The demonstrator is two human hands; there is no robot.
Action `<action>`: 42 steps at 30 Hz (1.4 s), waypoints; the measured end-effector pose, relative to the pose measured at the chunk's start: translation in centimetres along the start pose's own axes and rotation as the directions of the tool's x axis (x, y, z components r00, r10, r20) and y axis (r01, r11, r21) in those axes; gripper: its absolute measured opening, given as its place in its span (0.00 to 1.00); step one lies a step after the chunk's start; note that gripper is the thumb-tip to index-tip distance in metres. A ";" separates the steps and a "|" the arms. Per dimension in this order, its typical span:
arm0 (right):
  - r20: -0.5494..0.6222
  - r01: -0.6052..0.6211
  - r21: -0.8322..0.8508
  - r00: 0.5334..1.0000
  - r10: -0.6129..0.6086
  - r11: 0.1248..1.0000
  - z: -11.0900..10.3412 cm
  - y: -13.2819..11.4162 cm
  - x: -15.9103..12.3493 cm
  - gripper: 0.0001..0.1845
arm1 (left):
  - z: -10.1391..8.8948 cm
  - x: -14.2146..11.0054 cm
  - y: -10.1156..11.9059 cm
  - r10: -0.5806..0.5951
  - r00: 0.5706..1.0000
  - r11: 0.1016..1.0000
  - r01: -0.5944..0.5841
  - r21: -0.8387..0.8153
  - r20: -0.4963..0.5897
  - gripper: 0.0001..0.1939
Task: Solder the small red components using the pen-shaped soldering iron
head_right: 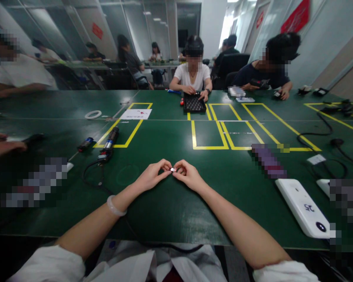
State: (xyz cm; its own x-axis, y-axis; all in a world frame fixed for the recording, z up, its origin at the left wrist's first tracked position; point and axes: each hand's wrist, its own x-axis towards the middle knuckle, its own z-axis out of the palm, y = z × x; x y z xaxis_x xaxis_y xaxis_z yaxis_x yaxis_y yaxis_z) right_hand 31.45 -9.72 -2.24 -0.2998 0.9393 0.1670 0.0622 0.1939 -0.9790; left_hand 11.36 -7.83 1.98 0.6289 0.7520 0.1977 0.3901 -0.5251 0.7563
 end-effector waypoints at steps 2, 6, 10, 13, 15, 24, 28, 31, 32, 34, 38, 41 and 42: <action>-0.008 0.029 -0.052 1.000 -0.030 0.998 0.0 0.0 0.0 0.14 | 0.0 0.0 -0.2 0.003 1.000 1.000 -0.003 0.007 -0.008 0.09; -0.020 0.079 -0.153 0.996 -0.083 0.985 0.1 -0.2 -0.1 0.10 | 0.1 0.0 -0.2 -0.001 1.000 1.000 0.002 0.017 -0.009 0.09; -0.030 0.100 -0.235 0.993 -0.110 0.967 -0.1 -0.3 -0.2 0.08 | -0.3 0.1 0.2 -0.002 1.000 1.000 0.002 -0.001 0.028 0.11; -0.054 0.067 -0.258 0.995 -0.084 0.964 -0.4 -0.2 -0.1 0.09 | -1.9 0.4 -0.6 -0.031 0.999 0.998 0.032 0.049 -0.015 0.14; -0.063 0.044 -0.259 0.996 -0.062 0.965 -0.5 -0.1 0.0 0.10 | -3.9 0.4 -2.2 -0.069 0.989 0.983 0.090 0.160 -0.128 0.16; -0.050 0.030 -0.276 0.998 -0.046 0.961 -0.5 -0.2 0.0 0.11 | -14.8 -4.7 -11.6 -0.394 0.590 0.359 0.805 0.473 -0.705 0.31; -0.050 0.020 -0.274 0.998 -0.035 0.962 -0.4 -0.5 -0.1 0.11 | -16.4 -5.9 -12.4 -0.606 0.480 0.273 0.875 0.401 -0.634 0.31; -0.057 0.016 -0.267 0.998 -0.032 0.964 -0.3 -0.7 -0.1 0.11 | -16.5 -5.8 -12.3 -0.599 0.497 0.270 0.863 0.426 -0.628 0.30; -0.060 0.014 -0.265 0.998 -0.031 0.964 -0.3 -0.8 -0.1 0.11 | -16.4 -5.7 -12.3 -0.593 0.510 0.273 0.855 0.440 -0.623 0.30; -0.064 0.010 -0.264 0.998 -0.028 0.964 -0.3 -0.8 -0.1 0.11 | -16.3 -5.5 -12.1 -0.589 0.533 0.280 0.840 0.465 -0.607 0.29; -0.066 -0.002 -0.269 0.998 -0.017 0.963 -0.2 -0.9 0.0 0.12 | -15.7 -5.1 -11.7 -0.583 0.559 0.281 0.819 0.500 -0.589 0.30; -0.064 0.004 -0.257 0.998 -0.021 0.966 -0.1 -0.8 0.1 0.11 | -14.7 -4.5 -10.9 -0.566 0.595 0.300 0.793 0.530 -0.570 0.31; -0.064 0.009 -0.253 0.998 -0.026 0.967 -0.1 -0.7 0.1 0.11 | -14.2 -4.2 -10.6 -0.557 0.612 0.314 0.781 0.540 -0.561 0.31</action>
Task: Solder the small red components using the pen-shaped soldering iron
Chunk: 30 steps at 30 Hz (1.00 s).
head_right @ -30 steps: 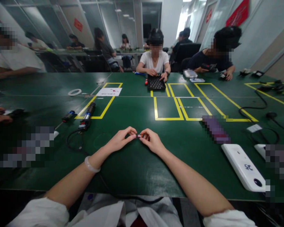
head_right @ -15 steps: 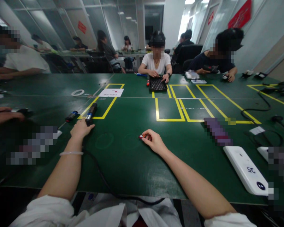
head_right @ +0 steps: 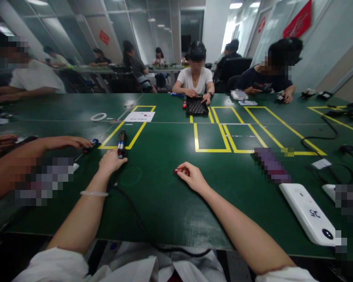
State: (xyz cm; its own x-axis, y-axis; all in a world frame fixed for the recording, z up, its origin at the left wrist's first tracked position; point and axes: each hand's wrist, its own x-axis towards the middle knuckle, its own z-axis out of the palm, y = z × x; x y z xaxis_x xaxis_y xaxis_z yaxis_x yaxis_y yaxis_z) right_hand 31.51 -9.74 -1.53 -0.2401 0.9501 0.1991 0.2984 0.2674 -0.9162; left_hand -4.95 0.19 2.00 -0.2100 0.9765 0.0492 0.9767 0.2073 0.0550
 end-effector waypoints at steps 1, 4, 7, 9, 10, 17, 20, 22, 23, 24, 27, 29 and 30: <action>-0.001 0.005 0.004 1.000 -0.005 1.000 0.0 0.1 0.0 0.11 | 0.0 -0.4 0.7 0.023 1.000 1.000 -0.023 -0.005 -0.005 0.31; -0.006 0.016 0.009 1.000 -0.015 1.000 0.1 0.4 0.1 0.10 | 0.0 -1.8 3.1 0.109 0.994 0.994 -0.109 -0.019 -0.031 0.32; -0.016 0.021 -0.005 1.000 -0.021 1.000 0.2 0.7 0.1 0.10 | 0.0 -3.6 5.8 0.224 0.973 0.973 -0.226 -0.039 -0.056 0.33; -0.029 0.029 -0.032 0.999 -0.030 0.999 0.2 0.8 0.1 0.10 | 0.1 -4.9 7.6 0.302 0.951 0.950 -0.306 -0.061 -0.071 0.33; -0.041 0.036 -0.048 0.998 -0.038 0.998 0.2 0.8 0.1 0.10 | 0.2 -5.6 8.5 0.339 0.938 0.936 -0.344 -0.072 -0.079 0.32; -0.062 0.024 -0.057 0.998 -0.027 0.998 0.2 0.7 0.3 0.09 | 0.7 -9.7 13.4 0.554 0.826 0.812 -0.564 -0.149 -0.106 0.34; -0.066 0.035 -0.036 0.997 -0.038 0.999 0.2 0.7 0.3 0.09 | 0.8 -10.8 14.3 0.604 0.792 0.771 -0.608 -0.192 -0.083 0.35; -0.072 0.050 -0.031 0.996 -0.052 0.998 0.2 0.7 0.3 0.09 | 0.8 -11.3 14.6 0.628 0.775 0.748 -0.627 -0.218 -0.072 0.35; -0.074 0.056 -0.034 0.996 -0.059 0.998 0.2 0.7 0.3 0.09 | 0.8 -11.5 14.7 0.639 0.766 0.737 -0.636 -0.229 -0.070 0.36; -0.073 0.061 -0.042 0.995 -0.064 0.997 0.2 0.7 0.3 0.09 | 0.8 -11.7 14.8 0.649 0.758 0.726 -0.644 -0.239 -0.069 0.36; -0.058 0.067 -0.087 0.996 -0.073 0.994 0.4 0.7 0.3 0.08 | 0.8 -12.1 14.9 0.666 0.743 0.707 -0.658 -0.258 -0.070 0.36; -0.058 0.068 -0.128 0.995 -0.076 0.989 0.5 0.7 0.4 0.08 | 0.7 -12.2 15.0 0.671 0.738 0.702 -0.664 -0.259 -0.075 0.36; -0.062 0.067 -0.151 0.995 -0.078 0.986 0.6 0.7 0.4 0.08 | 0.7 -12.3 15.1 0.672 0.737 0.700 -0.665 -0.258 -0.077 0.36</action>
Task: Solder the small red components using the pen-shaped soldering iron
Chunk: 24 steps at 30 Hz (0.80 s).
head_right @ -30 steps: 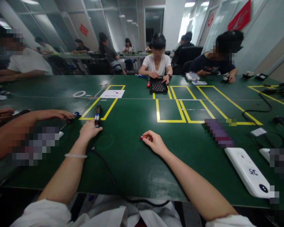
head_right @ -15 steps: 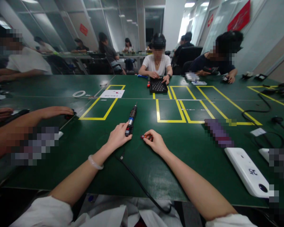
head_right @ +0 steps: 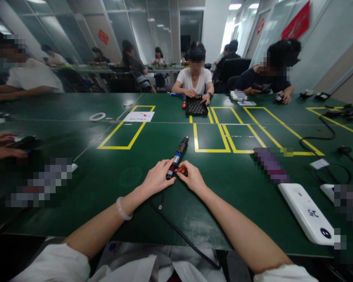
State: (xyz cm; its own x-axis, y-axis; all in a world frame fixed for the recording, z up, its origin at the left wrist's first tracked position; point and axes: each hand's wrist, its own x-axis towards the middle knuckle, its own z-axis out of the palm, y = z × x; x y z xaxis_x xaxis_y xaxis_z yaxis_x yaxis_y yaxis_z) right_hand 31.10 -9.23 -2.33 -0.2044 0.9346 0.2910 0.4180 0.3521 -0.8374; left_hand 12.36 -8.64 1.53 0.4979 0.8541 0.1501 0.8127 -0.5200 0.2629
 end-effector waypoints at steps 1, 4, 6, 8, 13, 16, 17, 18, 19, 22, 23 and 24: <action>-0.002 0.003 -0.026 1.000 -0.003 1.000 0.0 0.0 0.0 0.08 | 0.0 0.0 0.1 0.002 1.000 1.000 -0.002 0.001 -0.001 0.36; -0.016 0.030 -0.106 0.999 -0.032 0.994 -0.1 0.0 0.1 0.06 | -0.1 0.0 0.1 -0.002 1.000 1.000 0.002 -0.001 -0.001 0.35; -0.032 0.055 -0.136 0.998 -0.060 0.989 -0.3 0.0 0.1 0.04 | 0.0 0.0 0.1 -0.010 1.000 1.000 0.010 -0.004 -0.003 0.35; -0.039 0.063 -0.131 0.997 -0.069 0.989 -0.5 -0.2 0.1 0.04 | 0.1 0.0 0.1 -0.017 1.000 1.000 0.017 -0.007 -0.007 0.35; -0.028 0.022 -0.098 0.999 -0.024 0.995 -0.7 -0.7 -0.2 0.04 | 0.5 0.0 0.2 -0.023 0.999 1.000 0.023 0.001 -0.031 0.35; -0.040 0.026 -0.105 0.999 -0.031 0.994 -0.9 -0.8 -0.3 0.07 | 0.5 0.2 0.4 -0.044 0.998 0.999 0.045 0.028 -0.042 0.34; -0.047 0.029 -0.107 0.998 -0.034 0.994 -0.9 -0.8 -0.3 0.07 | 0.5 0.3 0.5 -0.051 0.998 0.998 0.052 0.038 -0.044 0.34; -0.052 0.031 -0.107 0.998 -0.036 0.994 -1.0 -0.8 -0.3 0.08 | 0.5 0.4 0.6 -0.055 0.997 0.997 0.057 0.048 -0.047 0.34; -0.055 0.031 -0.105 0.998 -0.037 0.994 -1.1 -0.7 -0.4 0.08 | 0.5 0.5 0.7 -0.058 0.997 0.997 0.061 0.057 -0.050 0.34; -0.041 0.038 -0.090 0.998 -0.042 0.995 -1.2 -0.8 -0.4 0.10 | 0.4 0.8 0.8 -0.054 0.997 0.995 0.059 0.084 -0.058 0.34; -0.030 0.045 -0.088 0.998 -0.048 0.995 -1.2 -0.9 -0.5 0.10 | 0.3 0.8 0.7 -0.048 0.997 0.994 0.054 0.095 -0.059 0.34; -0.020 0.054 -0.088 0.998 -0.056 0.995 -1.2 -0.9 -0.5 0.10 | 0.2 0.9 0.7 -0.041 0.997 0.993 0.048 0.109 -0.058 0.34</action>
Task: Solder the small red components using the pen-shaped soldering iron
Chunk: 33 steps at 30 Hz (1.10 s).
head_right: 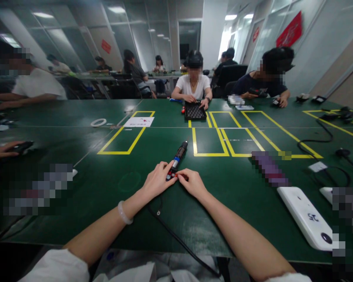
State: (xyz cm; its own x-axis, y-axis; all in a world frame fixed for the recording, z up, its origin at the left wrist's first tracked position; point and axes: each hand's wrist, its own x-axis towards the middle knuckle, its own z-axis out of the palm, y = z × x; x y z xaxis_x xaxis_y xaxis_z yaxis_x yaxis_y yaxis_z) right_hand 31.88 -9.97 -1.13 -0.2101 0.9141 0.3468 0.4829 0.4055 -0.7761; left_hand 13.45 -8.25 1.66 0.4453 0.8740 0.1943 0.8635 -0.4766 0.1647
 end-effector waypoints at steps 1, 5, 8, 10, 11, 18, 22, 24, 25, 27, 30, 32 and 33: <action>0.007 0.010 -0.002 1.000 -0.010 1.000 0.0 -0.1 0.0 0.10 | -0.1 0.1 -0.1 0.008 1.000 1.000 -0.008 0.014 0.002 0.33; 0.016 0.038 -0.021 0.999 -0.038 0.999 -0.3 -0.3 -0.1 0.10 | -0.6 0.1 -0.9 0.030 0.999 0.998 -0.031 0.053 0.014 0.33; 0.018 0.032 -0.034 0.999 -0.032 0.999 -0.7 0.0 -0.1 0.09 | -1.2 0.1 -2.3 0.019 1.000 0.996 -0.021 0.085 0.021 0.33; 0.013 0.020 -0.038 1.000 -0.020 0.999 -1.0 0.3 -0.1 0.09 | -1.5 0.1 -3.8 -0.024 1.000 0.993 0.021 0.120 0.018 0.32; 0.011 0.015 -0.037 1.000 -0.015 0.999 -1.1 0.4 -0.1 0.09 | -1.7 0.2 -4.8 -0.059 0.998 0.989 0.056 0.137 0.017 0.32; 0.024 0.019 -0.036 1.000 -0.018 0.999 -0.9 0.5 -0.1 0.09 | -3.1 0.7 -15.3 -0.373 0.928 0.909 0.363 0.208 0.013 0.33; 0.029 0.027 -0.030 0.999 -0.026 0.999 -0.7 0.7 -0.1 0.09 | -4.1 -0.4 -21.6 -0.535 0.845 0.828 0.520 0.210 0.017 0.35; 0.033 0.030 -0.028 0.999 -0.029 0.999 -0.6 0.8 -0.1 0.09 | -4.5 -1.3 -23.8 -0.591 0.806 0.790 0.577 0.207 0.008 0.35; 0.035 0.031 -0.026 0.999 -0.030 0.999 -0.5 0.8 -0.1 0.09 | -4.7 -1.7 -24.5 -0.611 0.792 0.773 0.599 0.209 -0.008 0.35; 0.035 0.032 -0.024 0.999 -0.031 0.999 -0.5 0.8 -0.1 0.09 | -4.9 -2.4 -25.4 -0.632 0.773 0.747 0.627 0.221 -0.055 0.34; 0.036 0.035 -0.023 0.999 -0.034 0.999 -0.5 0.7 -0.1 0.09 | -4.9 -2.9 -25.3 -0.614 0.779 0.739 0.623 0.257 -0.126 0.30; 0.037 0.037 -0.026 0.999 -0.036 0.999 -0.6 0.6 -0.1 0.09 | -4.8 -2.8 -24.9 -0.584 0.795 0.747 0.605 0.276 -0.160 0.27; 0.038 0.038 -0.026 0.999 -0.037 0.999 -0.6 0.7 -0.1 0.09 | -4.8 -2.7 -24.6 -0.575 0.799 0.750 0.600 0.279 -0.175 0.26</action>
State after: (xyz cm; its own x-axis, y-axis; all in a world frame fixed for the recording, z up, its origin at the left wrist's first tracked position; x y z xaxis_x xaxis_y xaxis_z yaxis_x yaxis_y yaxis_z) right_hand 32.73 -9.83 -1.36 -0.2597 0.8980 0.3553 0.4966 0.4397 -0.7484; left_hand -10.15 0.62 1.72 -0.1817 0.9560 0.2301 0.9806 0.1936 -0.0301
